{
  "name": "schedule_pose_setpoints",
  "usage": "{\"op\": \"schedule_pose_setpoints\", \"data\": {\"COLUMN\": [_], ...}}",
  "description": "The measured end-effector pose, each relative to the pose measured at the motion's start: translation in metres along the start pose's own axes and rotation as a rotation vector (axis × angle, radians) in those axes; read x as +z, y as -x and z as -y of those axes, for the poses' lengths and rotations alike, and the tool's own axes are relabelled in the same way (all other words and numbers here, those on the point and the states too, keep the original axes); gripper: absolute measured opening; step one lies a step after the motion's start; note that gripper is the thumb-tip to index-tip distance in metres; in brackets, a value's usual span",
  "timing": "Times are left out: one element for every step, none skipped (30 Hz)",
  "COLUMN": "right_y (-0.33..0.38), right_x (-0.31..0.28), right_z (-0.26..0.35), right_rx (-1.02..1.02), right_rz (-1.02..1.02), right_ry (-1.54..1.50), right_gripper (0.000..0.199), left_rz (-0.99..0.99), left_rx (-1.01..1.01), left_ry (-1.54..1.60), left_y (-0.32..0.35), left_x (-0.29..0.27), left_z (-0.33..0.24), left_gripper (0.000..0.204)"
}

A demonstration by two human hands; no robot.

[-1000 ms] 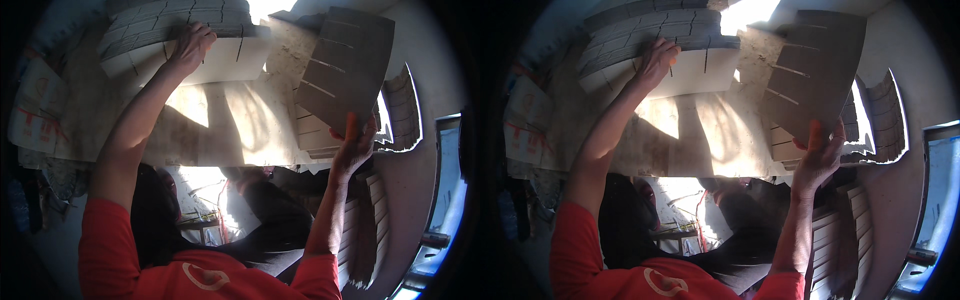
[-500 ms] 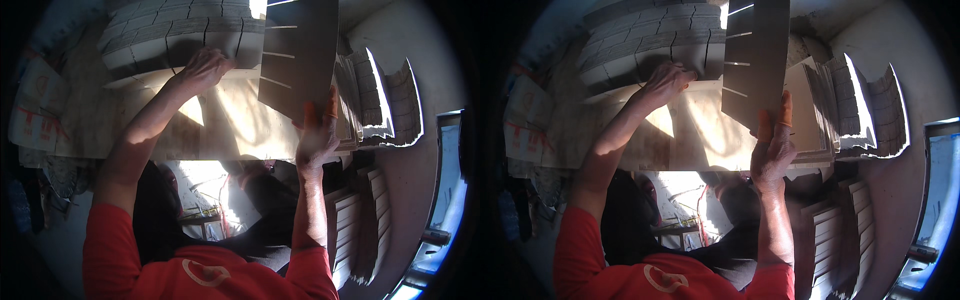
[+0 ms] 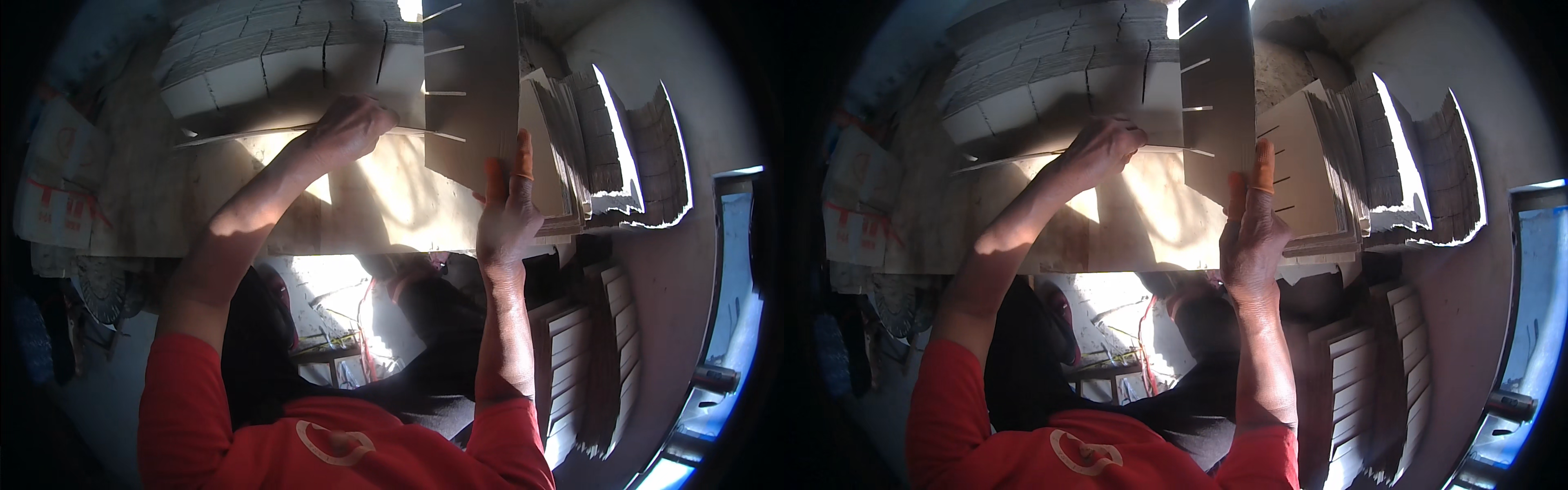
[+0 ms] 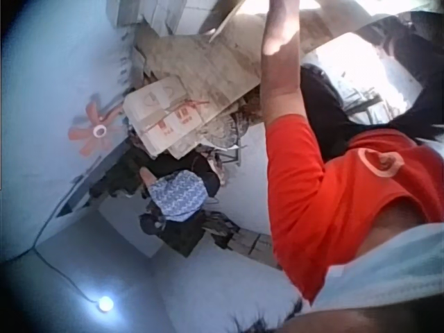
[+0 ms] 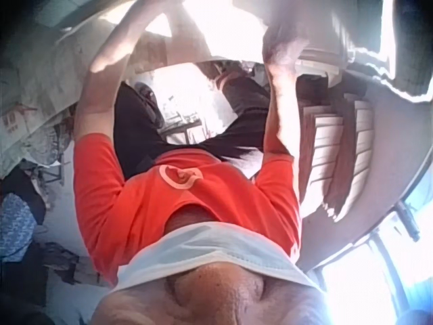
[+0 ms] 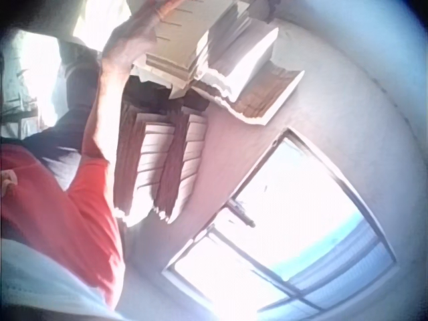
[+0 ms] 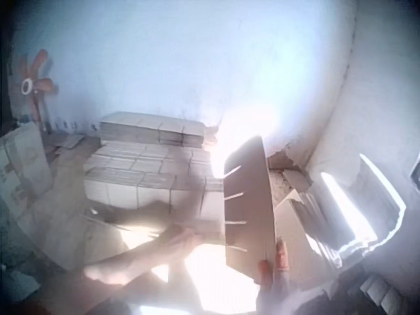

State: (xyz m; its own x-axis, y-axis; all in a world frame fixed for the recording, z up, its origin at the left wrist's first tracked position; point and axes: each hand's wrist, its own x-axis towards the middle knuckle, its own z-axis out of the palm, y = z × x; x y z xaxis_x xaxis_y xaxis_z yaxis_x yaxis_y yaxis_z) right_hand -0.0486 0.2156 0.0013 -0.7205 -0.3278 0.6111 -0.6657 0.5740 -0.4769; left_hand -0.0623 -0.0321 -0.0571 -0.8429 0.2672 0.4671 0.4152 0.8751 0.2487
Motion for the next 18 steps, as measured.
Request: {"op": "schedule_pose_setpoints", "data": {"right_y": [0.001, 0.004, 0.007, 0.011, 0.016, 0.019, 0.021, 0.022, 0.022, 0.021, 0.019, 0.019, 0.019, 0.020, 0.022, 0.024, 0.026, 0.026], "right_x": [0.003, 0.007, 0.010, 0.015, 0.019, 0.023, 0.026, 0.027, 0.027, 0.027, 0.026, 0.026, 0.025, 0.024, 0.023, 0.022, 0.024, 0.024], "right_z": [-0.003, -0.006, -0.009, -0.013, -0.017, -0.020, -0.023, -0.025, -0.024, -0.023, -0.021, -0.020, -0.019, -0.019, -0.020, -0.020, -0.022, -0.023], "right_rx": [-0.016, -0.033, 0.001, 0.034, 0.068, 0.040, 0.012, -0.031, -0.064, -0.097, -0.120, -0.108, -0.096, -0.049, -0.007, 0.035, 0.072, 0.058], "right_rz": [0.015, 0.031, 0.064, 0.097, 0.130, 0.125, 0.120, 0.115, 0.096, 0.078, 0.046, 0.059, 0.071, 0.127, 0.154, 0.181, 0.179, 0.151], "right_ry": [0.021, 0.041, 0.078, 0.114, 0.152, 0.137, 0.123, 0.120, 0.099, 0.080, 0.041, 0.026, 0.011, 0.018, 0.017, 0.017, 0.007, 0.001], "right_gripper": [0.063, 0.065, 0.063, 0.062, 0.060, 0.064, 0.067, 0.069, 0.070, 0.071, 0.072, 0.073, 0.074, 0.074, 0.073, 0.072, 0.071, 0.070], "left_rz": [-0.019, -0.038, -0.058, -0.065, -0.072, -0.079, -0.113, -0.147, -0.182, -0.166, -0.149, -0.132, -0.149, -0.167, -0.185, -0.173, -0.160, -0.148], "left_rx": [0.009, 0.019, 0.029, 0.036, 0.043, 0.045, 0.061, 0.076, 0.093, 0.076, 0.058, 0.040, 0.051, 0.062, 0.074, 0.070, 0.067, 0.065], "left_ry": [0.037, 0.074, 0.112, 0.115, 0.118, 0.115, 0.119, 0.122, 0.127, 0.118, 0.109, 0.101, 0.120, 0.140, 0.160, 0.135, 0.109, 0.085], "left_y": [-0.002, -0.003, -0.005, -0.006, -0.007, -0.006, -0.004, -0.002, 0.000, 0.002, 0.003, 0.003, 0.003, 0.002, 0.002, 0.003, 0.006, 0.007], "left_x": [-0.003, -0.005, -0.010, -0.011, -0.012, -0.014, -0.014, -0.013, -0.010, -0.007, -0.004, -0.004, -0.004, -0.003, -0.004, -0.004, -0.003, -0.002], "left_z": [-0.007, -0.013, -0.022, -0.030, -0.037, -0.041, -0.042, -0.044, -0.043, -0.042, -0.040, -0.041, -0.042, -0.044, -0.047, -0.048, -0.050, -0.050], "left_gripper": [0.006, 0.006, 0.007, 0.007, 0.007, 0.007, 0.007, 0.008, 0.008, 0.008, 0.009, 0.009, 0.009, 0.009, 0.009, 0.010, 0.011, 0.012]}}
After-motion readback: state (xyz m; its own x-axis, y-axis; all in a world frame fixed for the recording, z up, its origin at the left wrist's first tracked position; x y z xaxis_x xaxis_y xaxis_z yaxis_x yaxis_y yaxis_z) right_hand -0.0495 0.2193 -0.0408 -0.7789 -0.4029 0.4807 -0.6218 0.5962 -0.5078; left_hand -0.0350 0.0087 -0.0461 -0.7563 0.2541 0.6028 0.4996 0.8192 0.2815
